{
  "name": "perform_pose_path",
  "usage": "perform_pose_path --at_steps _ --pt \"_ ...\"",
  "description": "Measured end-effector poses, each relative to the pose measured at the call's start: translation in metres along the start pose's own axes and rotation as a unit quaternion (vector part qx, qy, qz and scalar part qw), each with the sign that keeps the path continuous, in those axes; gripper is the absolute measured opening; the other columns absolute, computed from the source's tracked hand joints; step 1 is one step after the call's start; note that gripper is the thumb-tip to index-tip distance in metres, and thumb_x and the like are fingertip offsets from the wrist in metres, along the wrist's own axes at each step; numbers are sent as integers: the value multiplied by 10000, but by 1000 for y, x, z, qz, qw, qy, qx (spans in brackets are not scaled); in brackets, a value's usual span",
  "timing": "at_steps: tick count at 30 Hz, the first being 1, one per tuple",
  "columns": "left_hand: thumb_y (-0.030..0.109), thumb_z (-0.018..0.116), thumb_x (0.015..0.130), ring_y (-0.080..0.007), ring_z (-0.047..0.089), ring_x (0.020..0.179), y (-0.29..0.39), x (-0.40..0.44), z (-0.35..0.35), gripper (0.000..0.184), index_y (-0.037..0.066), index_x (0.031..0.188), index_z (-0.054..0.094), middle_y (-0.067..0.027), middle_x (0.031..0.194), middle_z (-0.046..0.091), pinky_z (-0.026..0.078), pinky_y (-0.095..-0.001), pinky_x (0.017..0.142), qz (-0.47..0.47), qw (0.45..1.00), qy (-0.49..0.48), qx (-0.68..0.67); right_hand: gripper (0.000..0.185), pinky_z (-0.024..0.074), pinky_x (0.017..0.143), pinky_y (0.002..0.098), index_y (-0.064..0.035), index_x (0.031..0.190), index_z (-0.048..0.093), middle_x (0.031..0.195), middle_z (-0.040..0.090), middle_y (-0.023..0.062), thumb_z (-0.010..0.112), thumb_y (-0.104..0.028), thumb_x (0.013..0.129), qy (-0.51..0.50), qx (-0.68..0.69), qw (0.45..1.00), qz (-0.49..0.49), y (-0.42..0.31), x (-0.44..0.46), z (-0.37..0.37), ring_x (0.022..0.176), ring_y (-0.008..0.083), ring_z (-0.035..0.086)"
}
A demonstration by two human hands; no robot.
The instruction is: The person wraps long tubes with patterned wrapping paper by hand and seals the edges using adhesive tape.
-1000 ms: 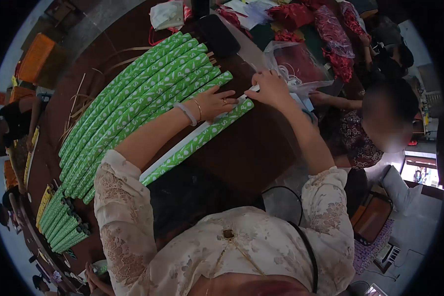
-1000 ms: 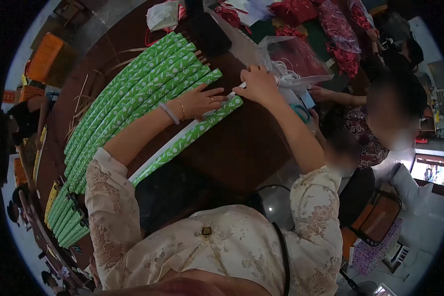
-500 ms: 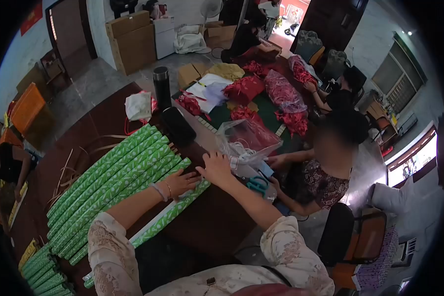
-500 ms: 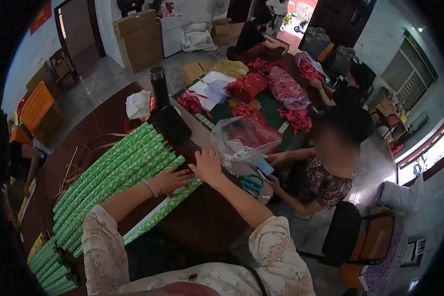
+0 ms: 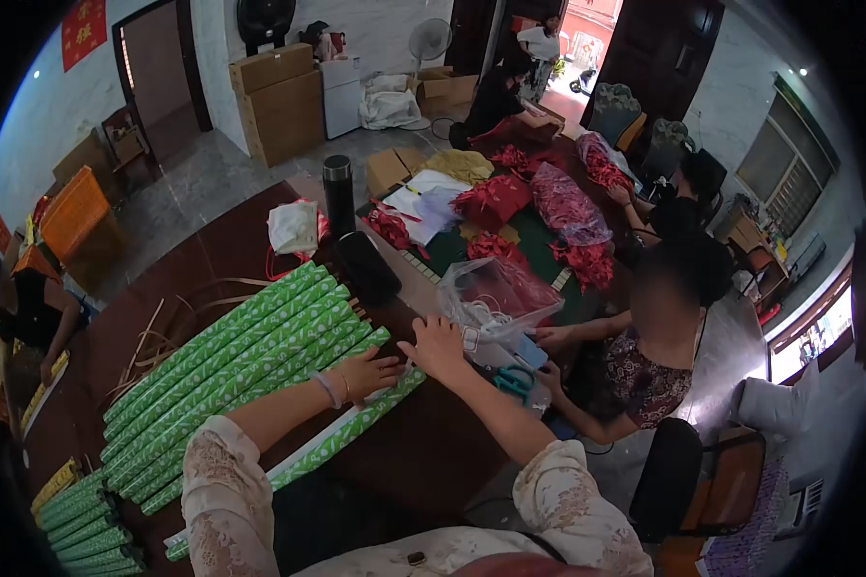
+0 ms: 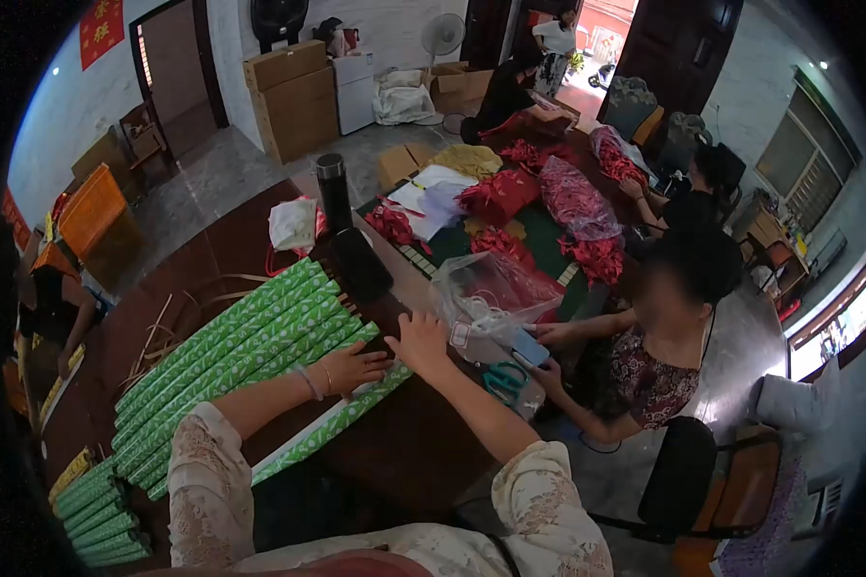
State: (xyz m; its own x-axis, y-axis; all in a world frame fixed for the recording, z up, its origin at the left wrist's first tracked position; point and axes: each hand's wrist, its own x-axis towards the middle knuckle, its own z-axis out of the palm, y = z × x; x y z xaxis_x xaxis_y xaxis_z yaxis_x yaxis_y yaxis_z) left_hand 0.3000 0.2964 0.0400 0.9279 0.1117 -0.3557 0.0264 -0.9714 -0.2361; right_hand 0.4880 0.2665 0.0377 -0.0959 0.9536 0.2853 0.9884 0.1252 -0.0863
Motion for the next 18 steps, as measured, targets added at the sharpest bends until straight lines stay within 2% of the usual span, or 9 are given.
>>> perform_pose_path --at_steps 7,9,11,12,13,14,15,16,18 --pt "360 795 552 -214 221 1327 1 0 0 757 153 1168 408 5 1439 239 267 -466 1019 -30 995 -15 -89 552 422 799 452 -57 1107 513 1130 471 170 594 -480 762 76 67 995 13 5 -4 10 960 349 529" --pt "305 776 603 -214 259 1313 -1 -1 -1 647 154 1139 447 -6 1428 268 281 -463 1009 -35 990 -12 -134 560 419 828 467 -52 1157 480 1193 438 195 547 -479 801 47 75 996 15 4 -5 8 1006 369 513" --pt "237 735 666 -198 284 1299 -4 2 2 513 139 1101 483 -15 1403 322 289 -472 991 -52 975 24 -214 508 417 830 470 -55 1180 457 1211 426 190 500 -438 849 98 79 992 6 5 -5 11 1008 380 506" --pt "182 682 720 -251 437 1171 -7 0 5 373 92 1033 500 -82 1265 463 381 -454 891 -40 973 91 -210 508 417 830 470 -55 1180 457 1211 426 190 500 -438 849 96 80 992 4 5 -6 13 1008 380 506" --pt "182 682 720 -251 437 1171 -4 0 -8 373 92 1033 500 -82 1265 463 381 -454 891 -42 972 89 -212 470 422 783 460 -59 1156 478 1174 464 178 495 -422 857 119 90 989 -1 4 -6 12 950 362 530" --pt "175 663 733 -282 490 1066 0 7 -25 341 71 1009 491 -110 1159 504 410 -442 826 -185 917 129 -330 435 427 737 450 -62 1132 499 1138 502 167 491 -406 866 142 99 985 -6 5 -5 11 891 344 554" --pt "168 645 746 -313 544 961 3 13 -35 312 50 984 482 -139 1052 545 439 -431 760 -321 825 165 -434 432 414 758 467 -76 1162 485 1158 504 158 464 -403 881 148 99 984 -3 7 -4 20 915 342 550" --pt "158 618 763 -346 562 821 7 23 -24 277 20 950 468 -160 899 548 456 -414 685 -326 797 289 -419 432 414 758 467 -76 1162 485 1158 504 158 464 -403 881 148 99 984 -4 7 -4 19 915 342 550" --pt "168 614 765 -348 564 818 12 43 -11 280 17 950 469 -166 892 557 457 -420 685 -334 796 292 -412 446 391 819 497 -78 1208 448 1205 476 189 432 -399 898 90 173 980 27 6 -3 14 1003 367 520"
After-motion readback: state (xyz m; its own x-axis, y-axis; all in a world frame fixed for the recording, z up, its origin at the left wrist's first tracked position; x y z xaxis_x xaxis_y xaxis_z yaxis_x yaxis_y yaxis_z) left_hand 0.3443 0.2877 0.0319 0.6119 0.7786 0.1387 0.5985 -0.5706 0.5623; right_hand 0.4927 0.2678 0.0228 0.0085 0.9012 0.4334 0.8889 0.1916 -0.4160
